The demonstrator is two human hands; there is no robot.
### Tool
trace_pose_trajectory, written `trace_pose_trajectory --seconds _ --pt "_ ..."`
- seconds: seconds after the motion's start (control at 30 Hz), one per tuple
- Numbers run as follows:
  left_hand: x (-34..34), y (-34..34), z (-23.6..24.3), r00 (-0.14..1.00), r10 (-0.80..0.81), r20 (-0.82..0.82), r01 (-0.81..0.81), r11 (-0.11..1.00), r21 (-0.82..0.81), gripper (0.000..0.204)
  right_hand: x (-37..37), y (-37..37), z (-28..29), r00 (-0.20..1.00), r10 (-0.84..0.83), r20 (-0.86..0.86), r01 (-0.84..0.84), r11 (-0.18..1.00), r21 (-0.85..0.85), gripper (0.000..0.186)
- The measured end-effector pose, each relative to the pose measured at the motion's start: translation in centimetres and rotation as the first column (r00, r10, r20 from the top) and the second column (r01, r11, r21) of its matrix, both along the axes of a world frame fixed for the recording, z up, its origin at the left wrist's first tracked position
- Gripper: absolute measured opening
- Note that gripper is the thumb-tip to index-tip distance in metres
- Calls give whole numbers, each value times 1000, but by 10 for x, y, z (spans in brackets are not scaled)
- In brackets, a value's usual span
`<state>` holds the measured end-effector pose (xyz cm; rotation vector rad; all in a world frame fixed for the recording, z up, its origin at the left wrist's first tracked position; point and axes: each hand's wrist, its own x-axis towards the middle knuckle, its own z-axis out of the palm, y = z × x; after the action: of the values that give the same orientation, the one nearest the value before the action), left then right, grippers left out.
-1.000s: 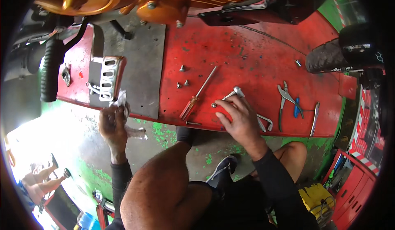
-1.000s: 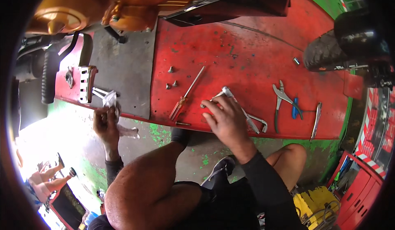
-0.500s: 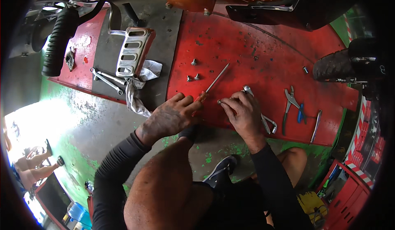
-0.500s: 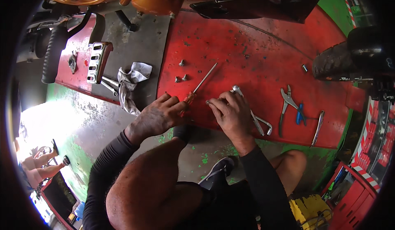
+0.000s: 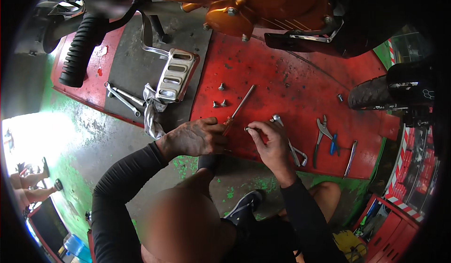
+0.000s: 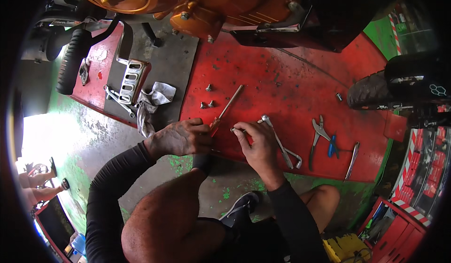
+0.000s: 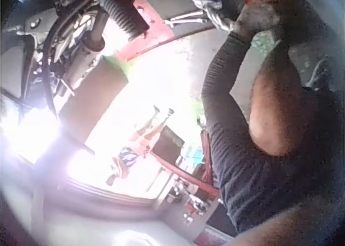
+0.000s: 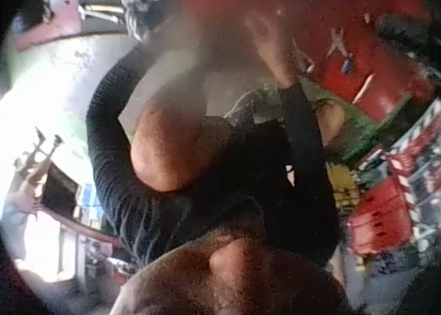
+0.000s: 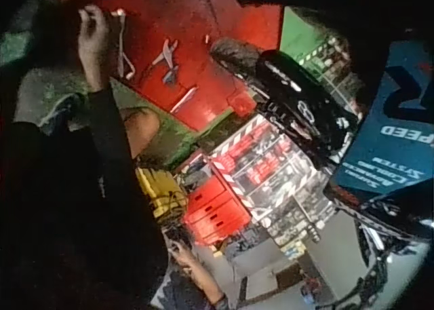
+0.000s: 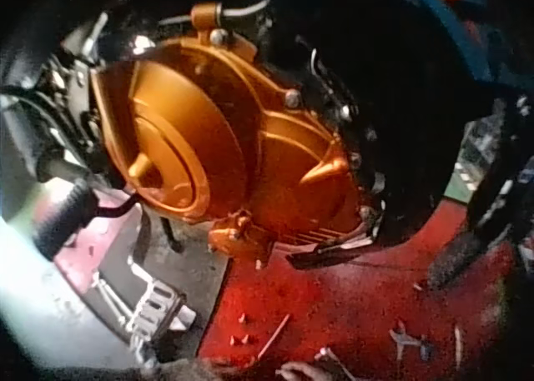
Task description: The person sits on the floor of a workshop and uses a T-handle wrench to tighten bolts on the side of a Suzuki motorcycle. The person then uses a screwdriver to secure the motorcycle seat and wipes the seat with a cloth.
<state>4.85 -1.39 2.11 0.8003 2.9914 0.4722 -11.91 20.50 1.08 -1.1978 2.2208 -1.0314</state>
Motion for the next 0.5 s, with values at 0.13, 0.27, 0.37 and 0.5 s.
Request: trace_pose_trajectory --seconds 0.13,0.27,0.37,0.5 --pt "14 -8 0 936 299 184 -351 773 529 27 11 1 15 594 -186 783 314 949 -13 17" --pt "35 12 -4 794 331 509 -505 -105 856 19 17 0 36 339 -118 933 346 938 -7 19" --pt "41 16 5 754 311 579 -526 -242 815 19 25 -6 46 217 -23 976 354 934 -56 17" --pt "37 21 20 722 257 642 -503 -442 743 20 33 -12 55 35 35 999 378 925 -46 18"
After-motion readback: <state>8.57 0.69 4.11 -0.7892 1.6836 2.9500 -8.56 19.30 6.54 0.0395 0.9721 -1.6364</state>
